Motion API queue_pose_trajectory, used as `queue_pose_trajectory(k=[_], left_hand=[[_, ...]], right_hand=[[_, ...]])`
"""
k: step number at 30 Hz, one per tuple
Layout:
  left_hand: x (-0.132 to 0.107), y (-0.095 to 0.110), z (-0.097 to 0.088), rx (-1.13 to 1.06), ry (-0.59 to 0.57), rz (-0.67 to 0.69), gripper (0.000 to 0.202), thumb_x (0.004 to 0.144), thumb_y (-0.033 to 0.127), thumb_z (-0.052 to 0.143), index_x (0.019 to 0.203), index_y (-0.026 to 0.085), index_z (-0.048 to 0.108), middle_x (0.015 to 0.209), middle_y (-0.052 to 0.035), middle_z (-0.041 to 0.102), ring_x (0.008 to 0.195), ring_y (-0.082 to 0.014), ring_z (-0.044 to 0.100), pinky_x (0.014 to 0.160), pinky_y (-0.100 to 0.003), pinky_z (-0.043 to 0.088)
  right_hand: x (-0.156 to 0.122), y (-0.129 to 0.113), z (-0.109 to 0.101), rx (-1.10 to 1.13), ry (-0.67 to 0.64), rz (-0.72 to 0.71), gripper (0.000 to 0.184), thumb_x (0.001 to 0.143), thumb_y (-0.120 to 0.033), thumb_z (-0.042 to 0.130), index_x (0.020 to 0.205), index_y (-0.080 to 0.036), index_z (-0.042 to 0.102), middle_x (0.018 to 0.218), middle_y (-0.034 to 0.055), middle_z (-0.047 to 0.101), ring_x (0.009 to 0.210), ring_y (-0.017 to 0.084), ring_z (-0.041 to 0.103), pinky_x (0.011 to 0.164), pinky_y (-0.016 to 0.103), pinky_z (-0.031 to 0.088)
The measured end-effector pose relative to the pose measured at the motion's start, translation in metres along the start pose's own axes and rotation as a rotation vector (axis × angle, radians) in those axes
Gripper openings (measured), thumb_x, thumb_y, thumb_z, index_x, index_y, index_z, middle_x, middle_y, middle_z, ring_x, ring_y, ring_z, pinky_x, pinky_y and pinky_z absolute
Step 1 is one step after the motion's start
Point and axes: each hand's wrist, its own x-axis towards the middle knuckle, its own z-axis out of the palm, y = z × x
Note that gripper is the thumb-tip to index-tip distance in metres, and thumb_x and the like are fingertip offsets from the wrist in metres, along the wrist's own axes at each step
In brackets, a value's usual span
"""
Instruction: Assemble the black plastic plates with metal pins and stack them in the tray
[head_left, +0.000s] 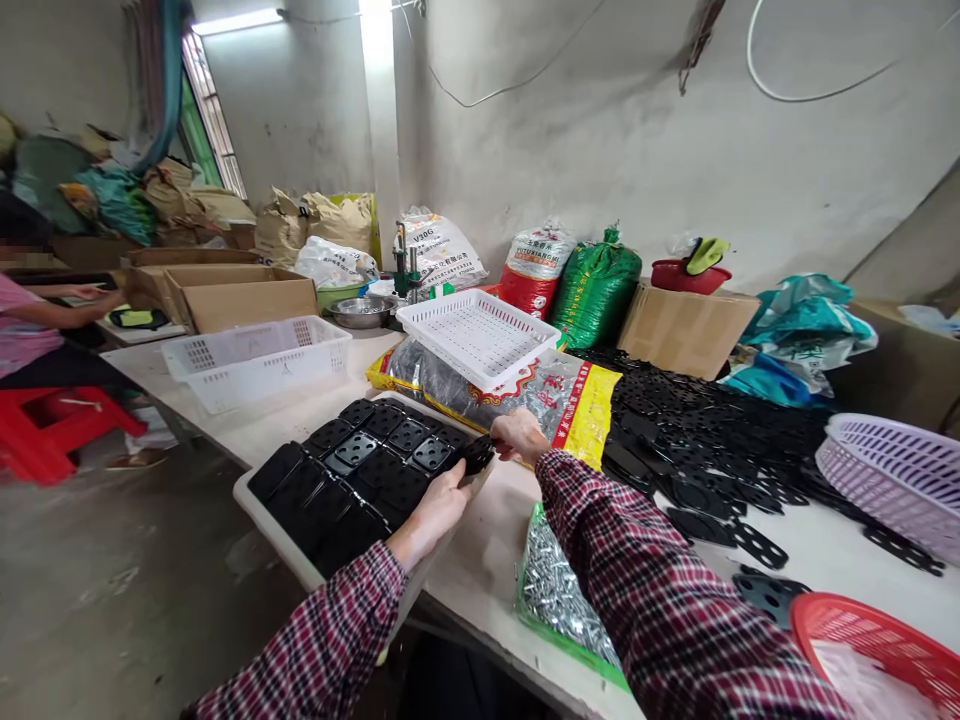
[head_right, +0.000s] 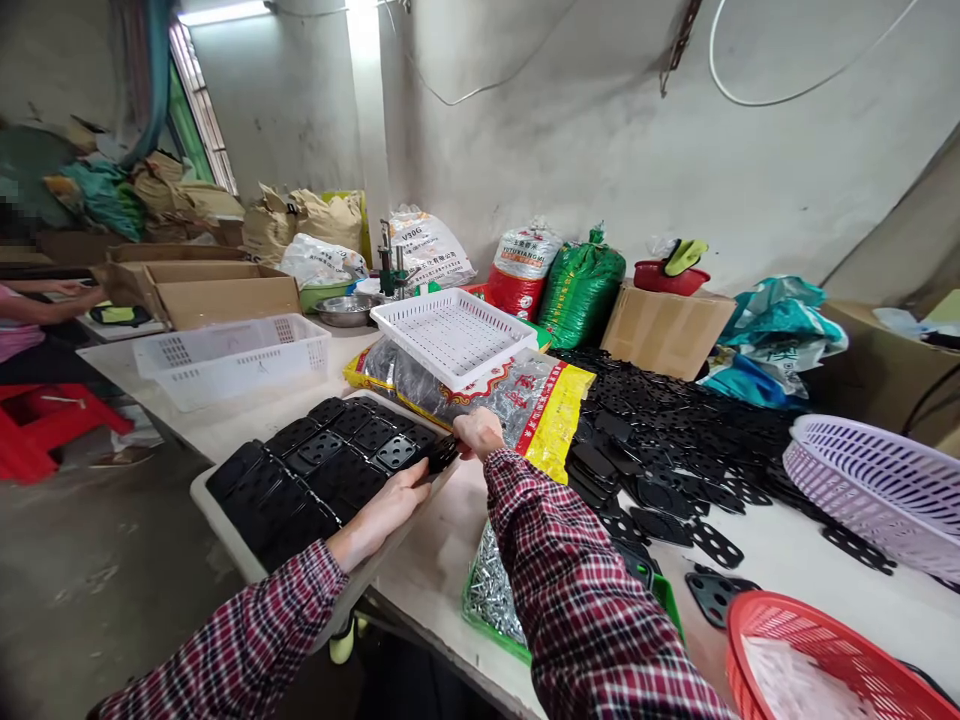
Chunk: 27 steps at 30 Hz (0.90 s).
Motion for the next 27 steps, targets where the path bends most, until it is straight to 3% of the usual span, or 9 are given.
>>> queue_pose_trajectory(k=[6, 10, 14, 18, 21, 22, 24, 27], left_hand=[[0.004, -0.004, -0.002, -0.006, 0.001, 0.005, 0.046, 0.081, 0.021, 0.057, 0.125, 0.014, 0.067, 0.130, -0.0102, 0.070, 0.124, -0.0337, 0.058, 0.110, -0.046, 0.040], [0.003, -0.004, -0.002, -0.023, 0.000, 0.019, 0.044, 0.080, 0.021, 0.057, 0.122, 0.015, 0.070, 0.128, -0.0094, 0.071, 0.122, -0.0325, 0.060, 0.107, -0.045, 0.044], [-0.001, 0.001, -0.002, -0.032, 0.017, 0.013, 0.043, 0.080, 0.025, 0.061, 0.120, 0.017, 0.071, 0.125, -0.0077, 0.073, 0.118, -0.0299, 0.064, 0.103, -0.043, 0.048], [-0.009, 0.011, -0.002, 0.008, 0.109, -0.033, 0.047, 0.079, 0.029, 0.066, 0.124, 0.016, 0.069, 0.132, -0.0118, 0.069, 0.123, -0.0328, 0.061, 0.108, -0.046, 0.044], [-0.023, 0.020, 0.002, 0.056, 0.174, -0.044, 0.065, 0.079, 0.035, 0.070, 0.138, 0.014, 0.059, 0.150, -0.0144, 0.053, 0.136, -0.0354, 0.049, 0.117, -0.048, 0.033], [-0.029, 0.023, 0.005, 0.074, 0.173, -0.031, 0.066, 0.078, 0.037, 0.071, 0.139, 0.015, 0.058, 0.149, -0.0141, 0.053, 0.134, -0.0353, 0.052, 0.116, -0.048, 0.035], [-0.043, 0.025, 0.017, 0.170, 0.091, 0.076, 0.058, 0.083, 0.043, 0.066, 0.136, 0.021, 0.062, 0.145, -0.0093, 0.059, 0.128, -0.0313, 0.058, 0.112, -0.043, 0.042], [-0.068, 0.017, 0.050, 0.116, -0.038, 0.048, 0.050, 0.085, 0.049, 0.063, 0.126, 0.023, 0.070, 0.133, -0.0080, 0.069, 0.120, -0.0286, 0.065, 0.102, -0.037, 0.053]], right_hand=[[-0.001, -0.004, 0.011, -0.089, -0.062, 0.080, 0.031, 0.096, -0.034, 0.062, 0.120, -0.015, 0.062, 0.116, 0.0087, 0.066, 0.095, 0.020, 0.067, 0.081, 0.038, 0.058], [-0.012, -0.002, 0.011, -0.109, -0.046, 0.002, 0.029, 0.098, -0.036, 0.060, 0.117, -0.015, 0.062, 0.108, 0.0063, 0.068, 0.085, 0.017, 0.068, 0.073, 0.034, 0.059], [-0.034, 0.007, -0.003, -0.129, 0.004, -0.135, 0.030, 0.102, -0.036, 0.049, 0.120, -0.015, 0.062, 0.088, 0.0040, 0.071, 0.066, 0.011, 0.067, 0.057, 0.023, 0.056], [-0.062, 0.027, -0.041, -0.261, 0.063, -0.229, 0.030, 0.097, -0.030, 0.053, 0.122, -0.020, 0.066, 0.088, 0.0026, 0.075, 0.064, 0.011, 0.068, 0.054, 0.018, 0.051], [-0.080, 0.047, -0.089, -0.458, 0.134, -0.199, 0.027, 0.092, -0.027, 0.057, 0.113, -0.022, 0.073, 0.092, 0.0028, 0.076, 0.073, 0.015, 0.071, 0.063, 0.020, 0.051], [-0.085, 0.055, -0.107, -0.530, 0.155, -0.169, 0.025, 0.091, -0.026, 0.058, 0.109, -0.022, 0.075, 0.092, 0.0033, 0.076, 0.077, 0.016, 0.071, 0.067, 0.022, 0.051], [-0.095, 0.071, -0.142, -0.667, 0.181, -0.091, 0.021, 0.089, -0.022, 0.060, 0.100, -0.021, 0.077, 0.094, 0.0051, 0.076, 0.087, 0.019, 0.071, 0.075, 0.025, 0.050], [-0.108, 0.100, -0.176, -0.836, 0.160, 0.047, 0.013, 0.090, -0.023, 0.065, 0.095, -0.018, 0.075, 0.103, 0.0086, 0.074, 0.098, 0.022, 0.068, 0.086, 0.033, 0.052]])
